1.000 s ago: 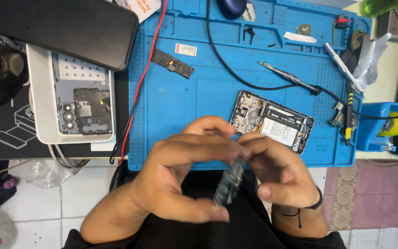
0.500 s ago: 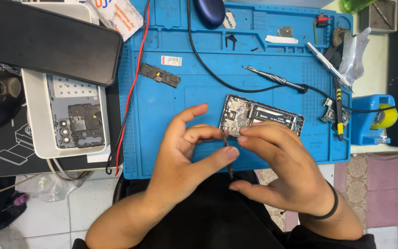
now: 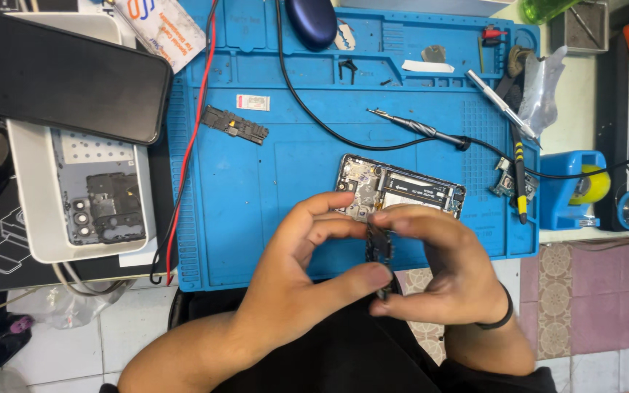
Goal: The person removes a motherboard from a disassembled smartphone and then attaches a small camera module to the board. The work is performed by hand on a blue anti-static mat with various tools and parts nearby.
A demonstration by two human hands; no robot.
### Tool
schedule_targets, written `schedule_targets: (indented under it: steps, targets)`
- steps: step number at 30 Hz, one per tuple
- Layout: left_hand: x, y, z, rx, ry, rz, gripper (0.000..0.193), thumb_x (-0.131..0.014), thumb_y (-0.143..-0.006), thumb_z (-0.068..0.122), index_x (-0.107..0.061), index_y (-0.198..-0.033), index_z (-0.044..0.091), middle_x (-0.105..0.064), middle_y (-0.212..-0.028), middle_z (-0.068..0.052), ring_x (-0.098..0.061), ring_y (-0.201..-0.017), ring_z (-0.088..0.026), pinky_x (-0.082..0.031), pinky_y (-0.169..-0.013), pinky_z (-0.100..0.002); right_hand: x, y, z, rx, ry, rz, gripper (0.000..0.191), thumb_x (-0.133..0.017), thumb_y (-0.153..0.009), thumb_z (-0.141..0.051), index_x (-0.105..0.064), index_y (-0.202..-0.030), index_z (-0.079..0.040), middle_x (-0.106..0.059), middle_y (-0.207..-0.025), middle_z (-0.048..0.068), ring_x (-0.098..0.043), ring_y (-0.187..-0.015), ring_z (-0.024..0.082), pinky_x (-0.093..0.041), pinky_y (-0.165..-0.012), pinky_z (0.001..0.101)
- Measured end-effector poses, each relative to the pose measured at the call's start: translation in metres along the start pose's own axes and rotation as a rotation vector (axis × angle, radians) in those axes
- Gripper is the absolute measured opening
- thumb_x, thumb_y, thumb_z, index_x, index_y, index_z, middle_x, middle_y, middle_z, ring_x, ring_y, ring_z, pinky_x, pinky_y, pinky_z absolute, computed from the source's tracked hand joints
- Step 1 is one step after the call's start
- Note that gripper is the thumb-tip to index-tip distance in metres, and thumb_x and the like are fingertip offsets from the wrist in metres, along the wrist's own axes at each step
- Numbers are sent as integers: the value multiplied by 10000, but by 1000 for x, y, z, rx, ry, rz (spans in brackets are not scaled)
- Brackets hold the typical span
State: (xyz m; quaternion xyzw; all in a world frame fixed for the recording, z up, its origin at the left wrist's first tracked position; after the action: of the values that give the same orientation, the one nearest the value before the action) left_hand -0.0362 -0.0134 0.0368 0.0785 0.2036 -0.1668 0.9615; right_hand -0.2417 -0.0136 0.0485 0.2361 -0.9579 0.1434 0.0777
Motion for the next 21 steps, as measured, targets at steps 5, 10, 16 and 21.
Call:
schedule_targets:
  steps: [5,10,16,21]
  targets:
    - [3,-2,1,25,27,-53,646,-767,-902,17,-444,-1461,-2,-698,-1277,-151,-626,-1268,-203,-439,-1144,-356,24,22,36,35,-703,197,999,-993,-712,-320,-444,-1491,-22,-568,-1429,182,-611,-1343,357,-492,-1189,539]
    - [-3,-13,-12,-9,8,76,541,-762,-869,-54,-520,-1351,-21,-674,-1178,-128,-667,-1169,-188,-553,-1040,-343,41,43,54,93,-994,297,979,-970,-735,-303,-394,-1461,12,-548,-1406,234,-616,-1285,356,-462,-1164,533]
    - [0,-14,-20,75,-119,126,402,-801,-822,-39,-645,-1191,-19,-710,-954,-65,-727,-947,-138,-631,-890,-300,50,46,57,143,-1036,265,981,-973,-714,-299,-400,-1448,11,-547,-1398,238,-593,-1308,367,-456,-1211,561]
    - [3,-15,-18,45,-219,146,411,-858,-787,17,-681,-1157,-2,-672,-870,-33,-669,-844,-103,-593,-804,-262,52,47,60,143,-1022,272,1002,-977,-708,-314,-397,-1457,13,-544,-1410,238,-607,-1288,363,-461,-1165,528]
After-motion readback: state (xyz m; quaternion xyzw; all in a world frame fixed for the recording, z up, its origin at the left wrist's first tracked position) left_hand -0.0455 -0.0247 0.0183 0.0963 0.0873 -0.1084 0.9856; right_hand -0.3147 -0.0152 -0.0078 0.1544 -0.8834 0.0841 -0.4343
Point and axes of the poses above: each hand's wrist, its own y-axis away from the middle knuckle, its own x-axis out of the back of the hand, z = x × y, the point moved 4 cm from there along -y, towards the middle knuckle
